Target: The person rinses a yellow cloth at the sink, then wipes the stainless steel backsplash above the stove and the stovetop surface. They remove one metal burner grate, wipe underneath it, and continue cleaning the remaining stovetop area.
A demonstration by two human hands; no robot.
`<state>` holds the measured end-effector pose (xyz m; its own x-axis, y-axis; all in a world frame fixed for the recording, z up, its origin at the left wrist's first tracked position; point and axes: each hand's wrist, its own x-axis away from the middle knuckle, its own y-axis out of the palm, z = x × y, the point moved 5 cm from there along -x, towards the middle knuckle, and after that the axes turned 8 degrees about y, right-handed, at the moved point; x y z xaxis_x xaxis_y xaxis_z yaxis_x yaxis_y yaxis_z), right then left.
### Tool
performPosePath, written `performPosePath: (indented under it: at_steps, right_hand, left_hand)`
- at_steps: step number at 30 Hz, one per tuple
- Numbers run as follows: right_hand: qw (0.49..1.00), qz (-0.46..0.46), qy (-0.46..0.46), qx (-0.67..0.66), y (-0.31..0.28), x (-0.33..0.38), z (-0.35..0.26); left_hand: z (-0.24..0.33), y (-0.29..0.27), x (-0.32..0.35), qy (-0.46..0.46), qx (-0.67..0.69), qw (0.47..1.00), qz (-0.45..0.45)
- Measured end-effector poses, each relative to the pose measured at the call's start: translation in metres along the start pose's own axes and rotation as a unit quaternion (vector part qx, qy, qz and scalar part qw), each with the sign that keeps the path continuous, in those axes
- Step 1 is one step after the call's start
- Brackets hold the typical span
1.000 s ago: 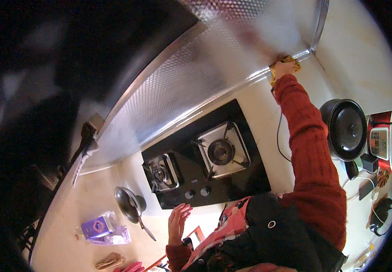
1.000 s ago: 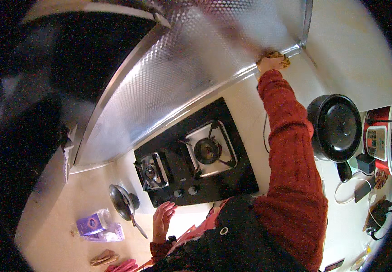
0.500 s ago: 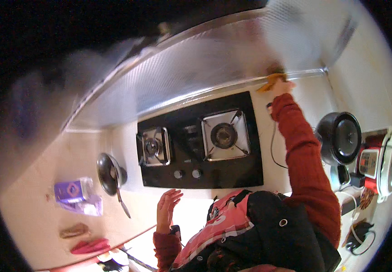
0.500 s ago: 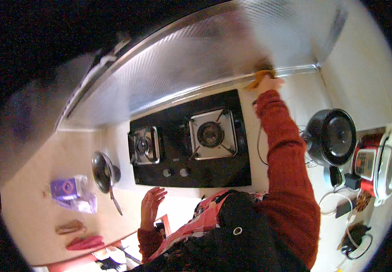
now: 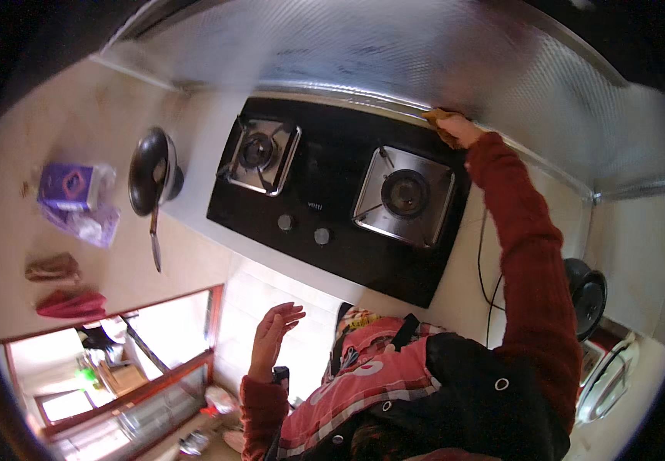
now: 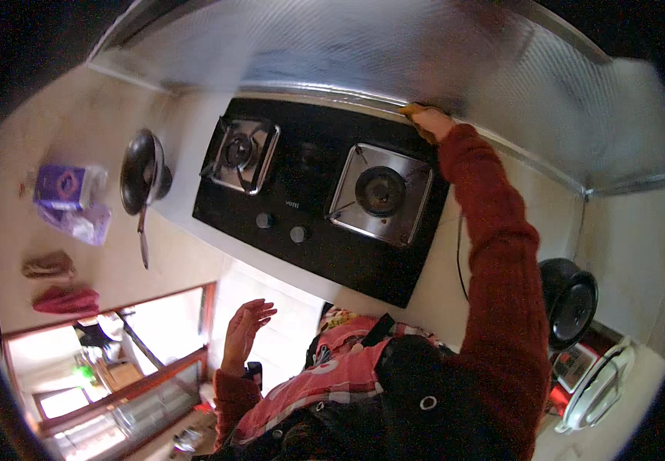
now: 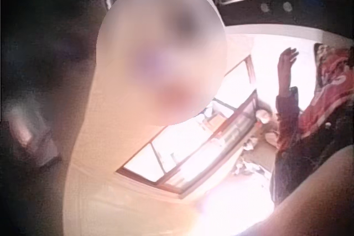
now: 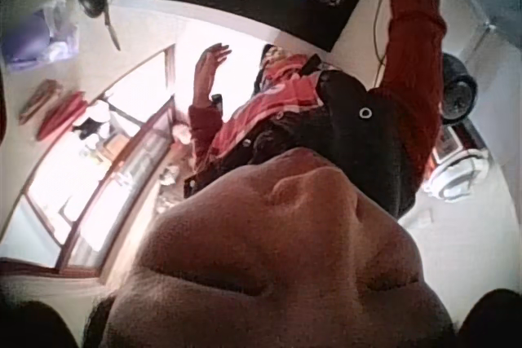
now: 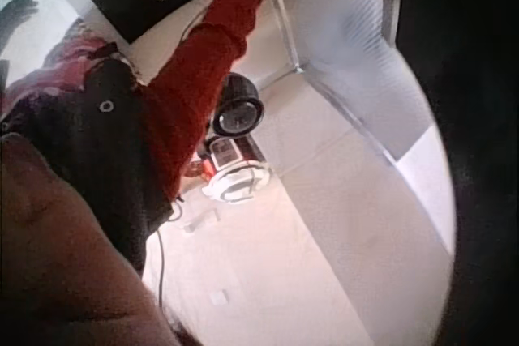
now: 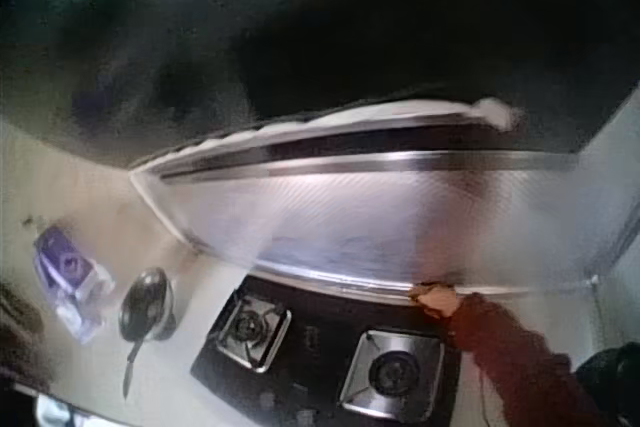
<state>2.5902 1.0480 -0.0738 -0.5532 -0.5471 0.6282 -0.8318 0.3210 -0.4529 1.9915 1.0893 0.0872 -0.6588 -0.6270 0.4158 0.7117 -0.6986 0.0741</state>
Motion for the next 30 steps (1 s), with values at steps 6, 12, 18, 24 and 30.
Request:
performPosePath:
  at_steps: [6,12,18,24,30]
  right_hand:
    - [0.988,-0.036,0.016,0.148,-0.008,0.001,0.013]
    - [0.960,-0.060,0.023,0.274,0.034,-0.030,-0.030]
    - [0.980,-0.048,-0.013,0.191,0.080,-0.053,-0.094]
    - [0.951,-0.129,0.098,0.263,0.142,-0.084,-0.172]
    - [0.947,-0.112,0.040,0.299,0.152,-0.097,-0.179]
  left_hand:
    - [-0.032,-0.018,-0.002,-0.027,0.024,0.999,0.027]
    - [-0.039,-0.034,-0.061,-0.005,0.061,0.998,-0.033]
    - [-0.030,-0.072,-0.104,-0.011,0.095,0.993,-0.064]
    - [-0.030,-0.133,-0.118,-0.026,0.112,0.993,-0.030]
    - [-0.034,-0.168,-0.128,-0.050,0.132,0.990,-0.024]
